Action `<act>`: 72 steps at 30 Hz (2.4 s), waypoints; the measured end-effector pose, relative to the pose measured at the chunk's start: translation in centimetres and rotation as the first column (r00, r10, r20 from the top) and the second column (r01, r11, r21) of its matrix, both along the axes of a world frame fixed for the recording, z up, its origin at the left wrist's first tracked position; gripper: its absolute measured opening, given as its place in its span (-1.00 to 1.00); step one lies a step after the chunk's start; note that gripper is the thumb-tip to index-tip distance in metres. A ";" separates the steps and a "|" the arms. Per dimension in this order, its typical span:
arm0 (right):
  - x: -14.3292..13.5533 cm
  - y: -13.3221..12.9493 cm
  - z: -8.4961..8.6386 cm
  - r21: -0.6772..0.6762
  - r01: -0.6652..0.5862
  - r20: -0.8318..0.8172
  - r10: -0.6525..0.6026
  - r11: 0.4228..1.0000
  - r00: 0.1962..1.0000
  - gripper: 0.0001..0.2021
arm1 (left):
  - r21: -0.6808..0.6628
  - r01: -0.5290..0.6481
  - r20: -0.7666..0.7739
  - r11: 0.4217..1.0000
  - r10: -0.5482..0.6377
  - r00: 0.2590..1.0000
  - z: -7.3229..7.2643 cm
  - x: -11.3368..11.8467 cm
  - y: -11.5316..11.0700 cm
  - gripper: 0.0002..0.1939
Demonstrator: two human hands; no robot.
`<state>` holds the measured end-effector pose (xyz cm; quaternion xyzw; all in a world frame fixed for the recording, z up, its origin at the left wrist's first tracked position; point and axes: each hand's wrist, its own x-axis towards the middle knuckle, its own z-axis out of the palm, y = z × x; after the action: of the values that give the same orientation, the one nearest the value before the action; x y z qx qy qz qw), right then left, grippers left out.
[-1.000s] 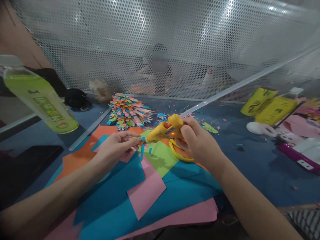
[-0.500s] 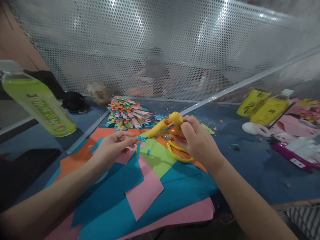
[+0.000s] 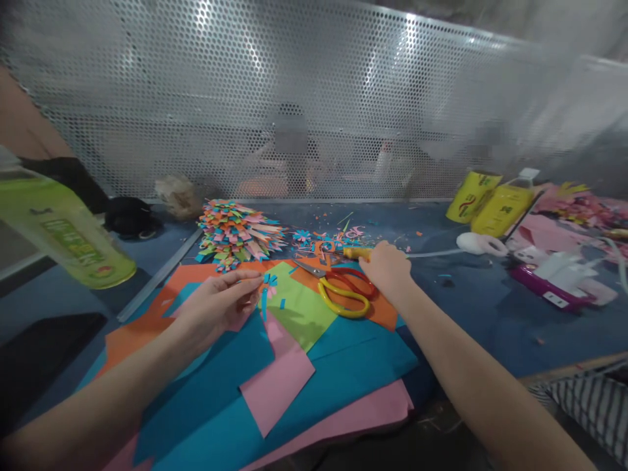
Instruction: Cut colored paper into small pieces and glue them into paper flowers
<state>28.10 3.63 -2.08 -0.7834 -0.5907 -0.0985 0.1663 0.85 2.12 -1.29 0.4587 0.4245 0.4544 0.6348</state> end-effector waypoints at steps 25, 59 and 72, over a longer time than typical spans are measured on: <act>-7.9 -4.4 0.5 0.494 -0.596 -0.568 0.754 0.633 0.330 -0.90 | 0.318 -0.005 -0.275 0.948 0.098 0.956 0.6 0.3 -1.3 -0.83; -6.2 -6.4 2.5 0.409 -0.899 0.414 0.845 0.158 0.338 -0.88 | 0.921 0.274 -0.353 0.277 0.296 0.887 1.6 -0.5 -4.5 -0.52; -6.3 -6.5 2.5 0.407 -0.897 0.360 0.873 0.171 0.330 -0.89 | 0.912 0.329 -0.401 0.246 0.356 0.844 2.0 -0.4 -4.6 -0.58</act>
<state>21.79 -2.84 0.41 -0.2081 -0.8808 -0.1630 0.3929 0.42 -2.44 0.74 0.8512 0.2157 0.4740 0.0647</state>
